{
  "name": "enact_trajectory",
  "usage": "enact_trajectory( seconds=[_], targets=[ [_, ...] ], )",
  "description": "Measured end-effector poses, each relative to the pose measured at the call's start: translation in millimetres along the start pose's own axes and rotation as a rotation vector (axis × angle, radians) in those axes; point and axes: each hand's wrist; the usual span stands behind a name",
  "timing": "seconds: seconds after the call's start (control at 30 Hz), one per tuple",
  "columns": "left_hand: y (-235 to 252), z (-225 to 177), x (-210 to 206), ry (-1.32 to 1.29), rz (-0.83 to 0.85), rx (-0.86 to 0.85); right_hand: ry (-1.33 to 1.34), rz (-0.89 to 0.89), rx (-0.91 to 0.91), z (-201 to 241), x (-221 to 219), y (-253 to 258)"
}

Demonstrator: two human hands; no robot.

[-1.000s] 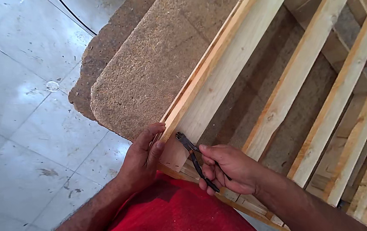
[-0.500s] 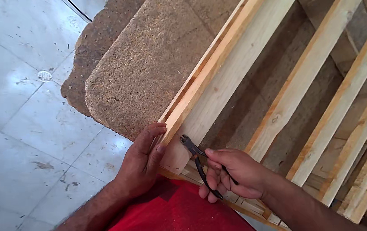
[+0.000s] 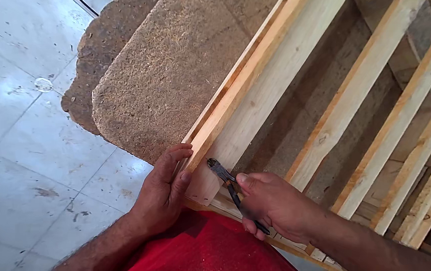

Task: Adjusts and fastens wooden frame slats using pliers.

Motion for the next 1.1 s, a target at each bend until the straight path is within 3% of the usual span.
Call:
enact_trajectory(
  seconds=[0.23, 0.3, 0.37, 0.4, 0.43, 0.5, 0.57, 0.67, 0.8, 0.93, 1.1],
  targets=[
    [-1, -2, 0, 0.014, -0.006, 0.012, -0.744, -0.124, 0.254, 1, 11, 7],
    [0, -2, 1, 0.021, -0.007, 0.008, -0.999, -0.178, 0.513, -5, 14, 11],
    [1, -4, 1, 0.030, 0.004, 0.016, -1.240, -0.209, 0.955, -13, 19, 26],
    [0, -4, 1, 0.031, 0.014, 0.025, -1.302, -0.213, 1.048, -14, 20, 30],
    [-1, -6, 2, 0.030, 0.025, 0.034, -1.319, -0.213, 1.038, -14, 21, 29],
    [2, -4, 3, 0.012, 0.023, 0.035, -1.159, -0.171, 0.737, -10, 24, 17],
    [1, -2, 2, -0.039, 0.006, 0.036, -0.728, -0.020, 0.332, -9, 31, 10],
    [-1, -2, 1, -0.079, -0.007, 0.035, -0.143, 0.191, 0.070, -16, 35, 15],
    [0, -3, 1, -0.077, 0.003, 0.013, 0.037, 0.255, -0.028, -9, 30, 19],
    [0, -3, 1, -0.062, 0.002, 0.015, 0.032, 0.138, -0.006, -6, 20, 13],
    [0, -2, 0, -0.062, -0.007, 0.024, -0.230, 0.036, 0.134, -12, 12, 12]
  ],
)
Point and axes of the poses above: each hand's wrist, its own y-axis towards the middle knuckle, its own x-axis out of the back of the hand, z = x × y, and after that the axes turned 11 degrees about y, right-handed
